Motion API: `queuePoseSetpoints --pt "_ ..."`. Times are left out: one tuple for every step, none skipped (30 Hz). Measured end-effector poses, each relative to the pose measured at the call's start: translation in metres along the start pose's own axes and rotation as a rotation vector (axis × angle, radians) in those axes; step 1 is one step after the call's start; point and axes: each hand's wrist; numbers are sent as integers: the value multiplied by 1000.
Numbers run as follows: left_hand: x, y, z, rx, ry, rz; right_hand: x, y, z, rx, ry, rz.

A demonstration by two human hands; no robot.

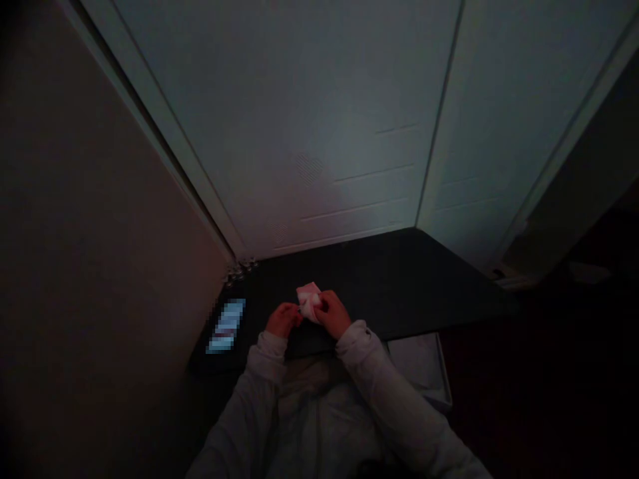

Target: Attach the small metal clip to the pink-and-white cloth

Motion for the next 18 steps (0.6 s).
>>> queuePoseSetpoints --pt "0 0 0 0 -1 5 0 1 0 6 -3 -3" --pt "0 -1 0 2 0 11 0 1 0 9 -4 -5" --pt "0 -1 -1 5 -1 18 0 2 0 9 -3 -5" --pt "0 -1 -1 7 -4 26 0 2 0 8 -3 -3" --pt "0 -1 -1 10 -7 35 0 2 0 5 -3 -2" --pt "0 -1 -1 14 -10 43 -1 1 0 0 -6 -1" --pt "0 0 -1 16 -11 49 -1 1 1 -8 -11 0" --pt "0 0 -1 14 -9 54 -1 0 1 -15 -14 -1" --pt "-1 1 -1 12 -5 56 -1 -1 1 -20 -17 -2" --pt "-1 1 0 11 1 56 -1 -1 1 -24 -18 -2" --pt "-1 2 0 12 4 56 -1 -1 1 -28 -16 -1" --pt "-2 2 0 10 5 58 -1 -1 1 -32 -12 3" --pt "-2 2 0 8 3 62 -1 0 1 -34 -9 9" --pt "-2 2 0 6 -1 64 -1 1 1 -35 -8 15" --pt "-2 2 0 5 -5 64 -2 1 1 -36 -7 21" --pt "-2 2 0 3 -7 61 -2 2 1 -37 -4 24" --pt "-2 1 0 0 -8 55 -2 3 1 -37 0 25" --pt "-1 0 -1 -2 -9 45 -3 3 1 -36 6 24"
Point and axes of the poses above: each hand's wrist, its own z-axis towards the middle knuckle, its own x-axis out of the palm, y = z × x, and after that the axes turned 1 degree about -x, right-handed
